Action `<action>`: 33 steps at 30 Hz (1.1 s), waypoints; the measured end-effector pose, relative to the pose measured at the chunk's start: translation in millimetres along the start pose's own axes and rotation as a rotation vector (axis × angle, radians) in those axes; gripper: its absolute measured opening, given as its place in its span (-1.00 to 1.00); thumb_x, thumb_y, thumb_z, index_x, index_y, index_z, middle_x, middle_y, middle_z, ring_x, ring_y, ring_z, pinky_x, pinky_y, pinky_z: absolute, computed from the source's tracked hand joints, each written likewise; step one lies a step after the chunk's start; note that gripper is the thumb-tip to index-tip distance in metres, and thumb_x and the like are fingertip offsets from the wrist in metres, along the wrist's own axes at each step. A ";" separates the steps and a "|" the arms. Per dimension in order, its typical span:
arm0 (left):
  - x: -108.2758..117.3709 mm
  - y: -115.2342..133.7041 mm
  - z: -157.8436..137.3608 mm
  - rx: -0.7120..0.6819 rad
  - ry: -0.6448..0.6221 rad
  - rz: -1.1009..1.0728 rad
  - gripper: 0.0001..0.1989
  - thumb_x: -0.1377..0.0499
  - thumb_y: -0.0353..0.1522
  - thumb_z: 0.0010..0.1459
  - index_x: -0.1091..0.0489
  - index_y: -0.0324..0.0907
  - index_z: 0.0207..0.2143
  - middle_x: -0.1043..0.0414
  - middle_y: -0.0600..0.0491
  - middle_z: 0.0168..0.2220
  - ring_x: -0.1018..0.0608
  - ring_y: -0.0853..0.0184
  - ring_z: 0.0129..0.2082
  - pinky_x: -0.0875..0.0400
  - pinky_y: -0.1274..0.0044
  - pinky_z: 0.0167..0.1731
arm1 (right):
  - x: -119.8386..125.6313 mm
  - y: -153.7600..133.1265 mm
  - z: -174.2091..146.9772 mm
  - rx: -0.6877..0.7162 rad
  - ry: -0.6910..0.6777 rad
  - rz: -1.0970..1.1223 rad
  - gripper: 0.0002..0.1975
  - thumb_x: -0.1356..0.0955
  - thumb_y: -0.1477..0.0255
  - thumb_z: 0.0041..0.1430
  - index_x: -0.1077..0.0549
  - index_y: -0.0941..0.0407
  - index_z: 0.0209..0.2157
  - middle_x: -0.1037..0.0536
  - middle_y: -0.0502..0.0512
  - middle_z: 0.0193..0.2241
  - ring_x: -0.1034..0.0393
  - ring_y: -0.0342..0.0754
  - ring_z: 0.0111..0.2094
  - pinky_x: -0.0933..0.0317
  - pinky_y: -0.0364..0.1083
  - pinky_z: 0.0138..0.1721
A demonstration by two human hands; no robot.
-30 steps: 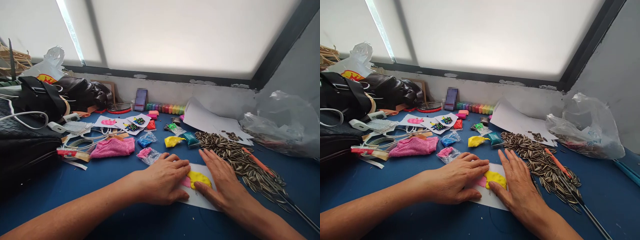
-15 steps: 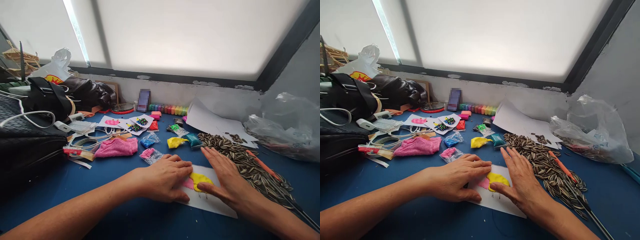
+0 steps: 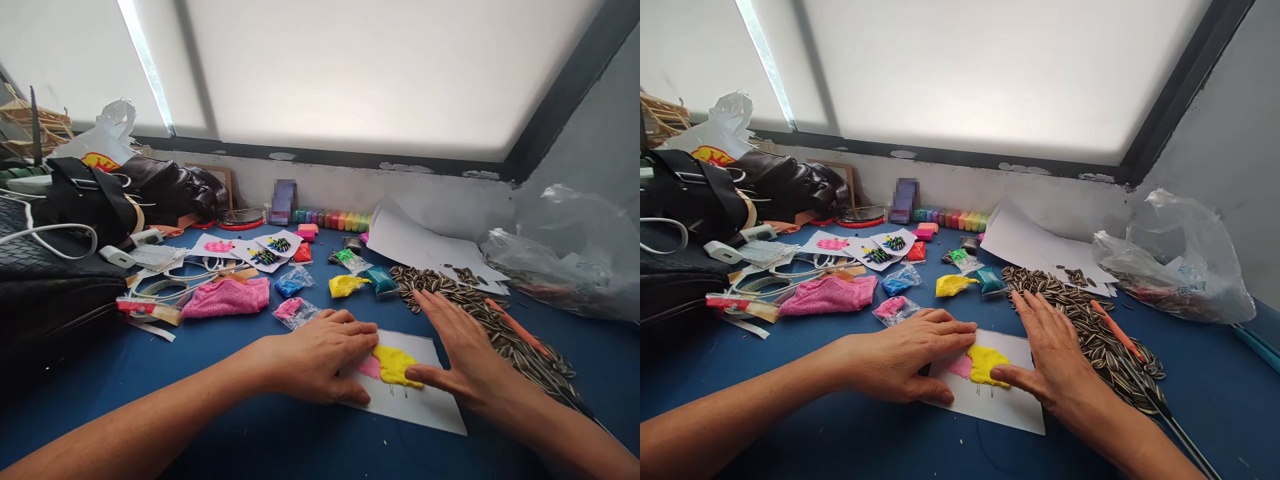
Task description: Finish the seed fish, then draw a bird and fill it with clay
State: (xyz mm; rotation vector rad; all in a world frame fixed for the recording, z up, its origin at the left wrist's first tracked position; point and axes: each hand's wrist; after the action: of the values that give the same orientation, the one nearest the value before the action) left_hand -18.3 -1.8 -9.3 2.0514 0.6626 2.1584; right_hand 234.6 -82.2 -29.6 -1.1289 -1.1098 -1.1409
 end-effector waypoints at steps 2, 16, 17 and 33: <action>-0.3 -0.5 0.0 0.006 0.001 -0.007 -0.31 -0.24 -0.10 0.18 -0.19 -0.20 0.26 -0.15 -0.09 0.31 -0.30 0.05 0.17 -0.20 0.28 0.17 | 1.6 -1.1 -0.8 -0.022 -0.030 -0.007 0.12 -0.27 -0.24 -0.01 -0.06 0.25 0.37 -0.03 0.38 0.36 0.19 0.30 0.37 0.11 0.29 0.29; -1.7 -1.2 0.0 0.000 0.007 -0.014 -0.29 -0.23 -0.09 0.18 -0.18 -0.23 0.27 -0.15 -0.10 0.31 -0.30 0.05 0.18 -0.18 0.26 0.19 | 6.5 -16.5 -2.1 -0.017 -0.124 0.023 0.00 -0.25 -0.11 0.13 -0.04 0.33 0.36 0.02 0.37 0.37 0.21 0.30 0.37 0.11 0.32 0.28; -1.8 -1.2 -0.3 -0.002 0.010 -0.014 -0.29 -0.24 -0.10 0.17 -0.18 -0.23 0.27 -0.15 -0.11 0.31 -0.30 0.04 0.18 -0.19 0.26 0.18 | 5.0 -17.2 -1.7 -0.017 -0.118 0.012 0.00 -0.26 -0.10 0.12 -0.06 0.33 0.36 0.01 0.39 0.36 0.19 0.30 0.37 0.11 0.32 0.28; -0.4 0.4 -0.5 0.001 0.009 -0.005 -0.32 -0.23 -0.11 0.18 -0.18 -0.19 0.26 -0.15 -0.09 0.31 -0.30 0.06 0.18 -0.17 0.29 0.18 | 3.2 -21.8 -8.8 -0.009 -0.085 0.049 -0.19 -0.16 0.03 0.27 -0.06 0.28 0.36 -0.07 0.34 0.36 0.15 0.27 0.37 0.04 0.29 0.27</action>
State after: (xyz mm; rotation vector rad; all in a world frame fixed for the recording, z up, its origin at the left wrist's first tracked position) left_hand -18.6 -2.5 -9.4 2.0389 0.6701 2.1667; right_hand 213.7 -92.7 -25.5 -1.2151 -1.1369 -1.0690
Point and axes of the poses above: each hand's wrist, its own z-axis towards the middle knuckle, its own x-axis out of the back of the hand, y = z × x
